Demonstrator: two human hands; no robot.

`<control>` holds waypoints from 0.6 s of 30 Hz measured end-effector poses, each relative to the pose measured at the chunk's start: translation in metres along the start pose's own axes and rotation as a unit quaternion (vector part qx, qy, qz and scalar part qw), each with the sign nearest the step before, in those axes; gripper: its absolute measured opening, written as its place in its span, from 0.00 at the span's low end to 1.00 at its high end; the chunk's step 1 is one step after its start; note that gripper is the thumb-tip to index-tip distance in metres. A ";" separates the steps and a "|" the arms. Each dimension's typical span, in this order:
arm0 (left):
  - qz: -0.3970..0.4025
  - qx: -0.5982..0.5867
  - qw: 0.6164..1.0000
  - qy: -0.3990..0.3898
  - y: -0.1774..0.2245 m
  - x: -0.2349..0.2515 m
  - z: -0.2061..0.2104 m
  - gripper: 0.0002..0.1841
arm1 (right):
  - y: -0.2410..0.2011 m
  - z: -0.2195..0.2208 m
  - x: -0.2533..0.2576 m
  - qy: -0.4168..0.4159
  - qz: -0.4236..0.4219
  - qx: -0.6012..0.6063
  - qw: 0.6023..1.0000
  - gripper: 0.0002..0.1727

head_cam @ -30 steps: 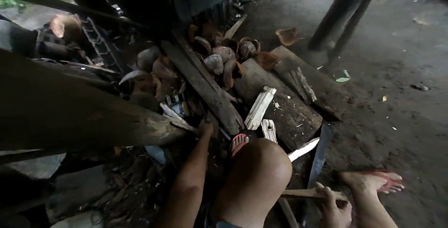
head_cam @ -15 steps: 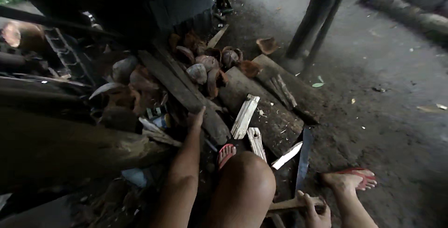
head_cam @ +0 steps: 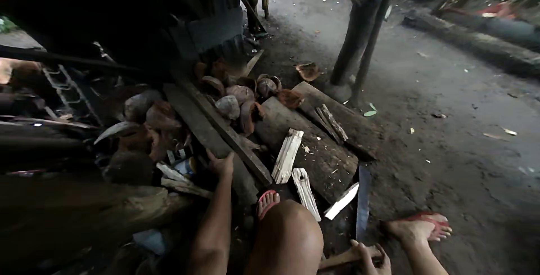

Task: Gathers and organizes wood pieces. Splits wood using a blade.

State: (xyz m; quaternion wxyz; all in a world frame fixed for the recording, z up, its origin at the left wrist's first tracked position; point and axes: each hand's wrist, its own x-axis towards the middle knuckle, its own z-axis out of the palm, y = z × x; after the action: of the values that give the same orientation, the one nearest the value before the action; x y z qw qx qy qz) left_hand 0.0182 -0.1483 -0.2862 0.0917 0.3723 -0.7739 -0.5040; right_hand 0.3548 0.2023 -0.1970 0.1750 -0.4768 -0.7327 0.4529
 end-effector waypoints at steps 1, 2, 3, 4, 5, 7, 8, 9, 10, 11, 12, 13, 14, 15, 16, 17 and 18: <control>0.028 -0.016 0.999 -0.008 -0.006 -0.004 -0.010 0.61 | -0.030 -0.001 -0.008 0.011 0.014 0.001 1.000 0.40; 0.051 -0.030 0.998 -0.017 -0.012 -0.009 -0.020 0.58 | -0.092 -0.013 -0.016 -0.047 0.138 0.001 0.989 0.38; 0.064 -0.037 0.997 -0.023 -0.019 -0.015 -0.030 0.56 | -0.137 -0.014 -0.024 -0.048 0.196 0.002 0.979 0.36; 0.069 -0.037 0.997 -0.028 -0.022 -0.022 -0.037 0.54 | -0.163 -0.011 -0.031 -0.032 0.215 0.000 0.976 0.34; 0.076 -0.031 0.996 -0.032 -0.023 -0.032 -0.043 0.53 | -0.172 -0.007 -0.033 -0.024 0.219 -0.005 0.975 0.33; 0.101 -0.021 0.994 -0.036 -0.023 -0.052 -0.050 0.52 | -0.141 -0.005 -0.024 -0.056 0.207 -0.015 0.977 0.35; 0.116 -0.025 0.992 -0.043 -0.022 -0.061 -0.051 0.52 | -0.101 0.000 -0.014 -0.067 0.169 -0.020 0.983 0.38; 0.130 -0.030 0.990 -0.054 -0.018 -0.068 -0.051 0.52 | -0.045 0.011 -0.005 -0.037 0.080 -0.016 0.996 0.40; 0.143 -0.038 0.987 -0.067 -0.012 -0.073 -0.049 0.53 | -0.008 0.017 0.006 -0.037 0.041 -0.012 0.998 0.43; 0.154 -0.045 0.984 -0.083 -0.005 -0.075 -0.045 0.53 | 0.008 0.018 0.013 -0.047 0.037 -0.014 0.998 0.43; 0.160 -0.047 0.981 -0.098 0.006 -0.073 -0.041 0.52 | 0.011 0.017 0.016 -0.054 0.049 -0.015 0.997 0.43; 0.158 -0.042 0.980 -0.110 0.021 -0.070 -0.037 0.52 | 0.008 0.016 0.017 -0.057 0.062 -0.017 0.996 0.43; 0.150 -0.033 0.980 -0.125 0.044 -0.065 -0.034 0.52 | 0.004 0.014 0.017 -0.058 0.066 -0.018 0.996 0.43; 0.142 -0.025 0.979 -0.142 0.071 -0.057 -0.033 0.51 | 0.004 0.011 0.017 -0.056 0.061 -0.021 0.996 0.43; 0.136 -0.012 0.978 -0.158 0.100 -0.047 -0.031 0.50 | 0.006 0.008 0.017 -0.051 0.050 -0.021 0.997 0.43; 0.136 0.005 0.975 -0.173 0.129 -0.033 -0.029 0.50 | 0.013 0.005 0.016 -0.039 0.028 -0.023 0.999 0.42; 0.147 0.028 0.971 -0.188 0.158 -0.014 -0.026 0.49 | 0.021 0.004 0.015 -0.017 0.003 -0.030 0.999 0.41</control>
State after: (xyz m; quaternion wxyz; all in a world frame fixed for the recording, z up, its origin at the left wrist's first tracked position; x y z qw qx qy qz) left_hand -0.0350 -0.1238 -0.1369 0.0070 0.1551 -0.8376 -0.5238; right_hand 0.3563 0.2165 -0.2189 0.1472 -0.4761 -0.7477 0.4389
